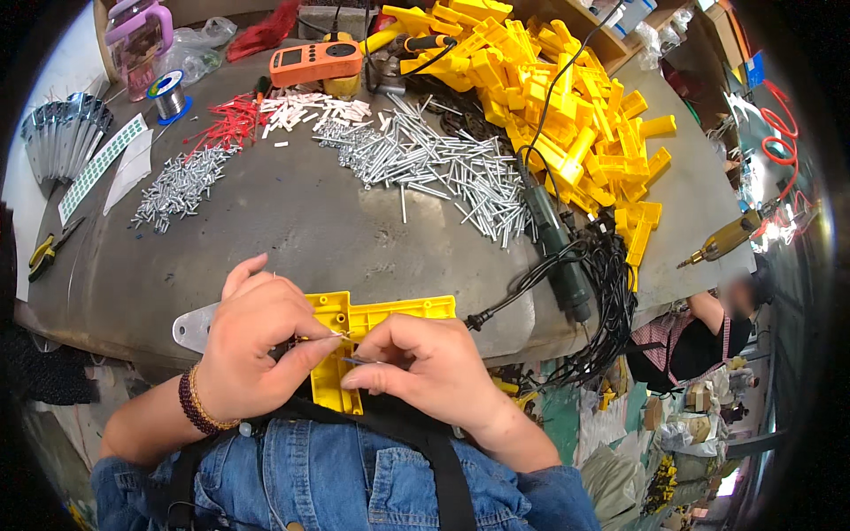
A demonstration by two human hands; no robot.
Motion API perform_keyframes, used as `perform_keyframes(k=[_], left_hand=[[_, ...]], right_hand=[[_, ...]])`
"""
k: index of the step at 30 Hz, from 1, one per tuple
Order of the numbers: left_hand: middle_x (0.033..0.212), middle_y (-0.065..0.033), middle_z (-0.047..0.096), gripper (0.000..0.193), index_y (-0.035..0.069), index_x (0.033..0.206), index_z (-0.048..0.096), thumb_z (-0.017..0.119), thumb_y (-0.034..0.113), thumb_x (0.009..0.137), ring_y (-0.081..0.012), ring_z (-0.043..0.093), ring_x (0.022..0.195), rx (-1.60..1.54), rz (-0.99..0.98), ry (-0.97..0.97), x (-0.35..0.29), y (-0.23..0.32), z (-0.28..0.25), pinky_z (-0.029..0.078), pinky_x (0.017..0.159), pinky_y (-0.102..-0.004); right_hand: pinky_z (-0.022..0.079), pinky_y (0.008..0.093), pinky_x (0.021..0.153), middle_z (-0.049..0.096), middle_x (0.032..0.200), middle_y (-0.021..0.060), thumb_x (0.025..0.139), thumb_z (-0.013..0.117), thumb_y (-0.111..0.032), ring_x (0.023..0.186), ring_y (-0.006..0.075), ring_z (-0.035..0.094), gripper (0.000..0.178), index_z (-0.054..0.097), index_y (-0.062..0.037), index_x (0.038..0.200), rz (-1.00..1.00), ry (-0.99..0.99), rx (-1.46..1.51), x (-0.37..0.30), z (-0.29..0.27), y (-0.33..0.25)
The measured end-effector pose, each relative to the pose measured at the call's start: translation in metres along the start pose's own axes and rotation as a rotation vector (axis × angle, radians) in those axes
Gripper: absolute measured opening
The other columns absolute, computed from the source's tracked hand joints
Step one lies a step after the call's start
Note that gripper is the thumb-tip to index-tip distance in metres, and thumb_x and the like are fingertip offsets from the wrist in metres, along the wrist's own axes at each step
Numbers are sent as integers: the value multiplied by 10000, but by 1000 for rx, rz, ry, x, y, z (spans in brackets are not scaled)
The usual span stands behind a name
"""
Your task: Assembling the internal components and wiring of a yellow plastic electronic device housing.
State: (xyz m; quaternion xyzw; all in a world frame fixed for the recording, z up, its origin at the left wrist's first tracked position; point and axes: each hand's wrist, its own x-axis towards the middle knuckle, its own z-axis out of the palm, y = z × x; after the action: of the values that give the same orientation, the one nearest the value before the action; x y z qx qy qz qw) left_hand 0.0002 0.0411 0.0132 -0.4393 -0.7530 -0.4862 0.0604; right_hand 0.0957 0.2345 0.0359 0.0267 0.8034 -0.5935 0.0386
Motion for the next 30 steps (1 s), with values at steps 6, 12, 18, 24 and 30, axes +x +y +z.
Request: perform_keyframes(k=[6, 12, 18, 24, 30], left_hand=[[720, -3, 577, 119, 126, 742, 651, 750, 78, 698, -205, 575, 741, -2, 35, 33, -1, -1, 3, 347, 935, -468], [721, -3, 565, 117, 132, 758, 662, 747, 79, 697, -206, 572, 762, 45, 68, 52, -3, 0, 4, 346, 938, -460], [767, 4, 566, 111, 140, 775, 650, 722, 95, 704, -201, 576, 802, 133, 125, 64, -5, -1, 4, 335, 976, -513], [783, 37, 577, 84, 146, 789, 644, 670, 108, 719, -158, 591, 762, 260, 222, 144, -6, 1, 8, 311, 1021, -584], [721, 21, 612, 128, 129, 828, 685, 697, 83, 710, -172, 629, 710, 300, 299, 222, -8, 7, 8, 297, 1053, -607]], right_hand=[[487, 206, 558, 644, 693, 22, 802, 776, -111, 610, 60, 610, 240, 624, 19, 935, 69, 51, 91, 7, 6, 0], [465, 201, 560, 632, 722, 12, 883, 680, -96, 628, 42, 576, 149, 617, 18, 955, 62, 44, 101, 4, 3, -7], [426, 181, 572, 576, 729, -28, 895, 635, -63, 644, 20, 513, 93, 609, 8, 947, -6, 71, 150, 4, 9, -5], [379, 180, 532, 561, 682, -41, 857, 630, -32, 602, 0, 474, 51, 610, 6, 884, -57, 146, 18, 5, 13, 1], [382, 190, 520, 564, 654, -31, 842, 645, -31, 579, 4, 473, 49, 618, 3, 865, -121, 168, -74, 1, 14, 0]])
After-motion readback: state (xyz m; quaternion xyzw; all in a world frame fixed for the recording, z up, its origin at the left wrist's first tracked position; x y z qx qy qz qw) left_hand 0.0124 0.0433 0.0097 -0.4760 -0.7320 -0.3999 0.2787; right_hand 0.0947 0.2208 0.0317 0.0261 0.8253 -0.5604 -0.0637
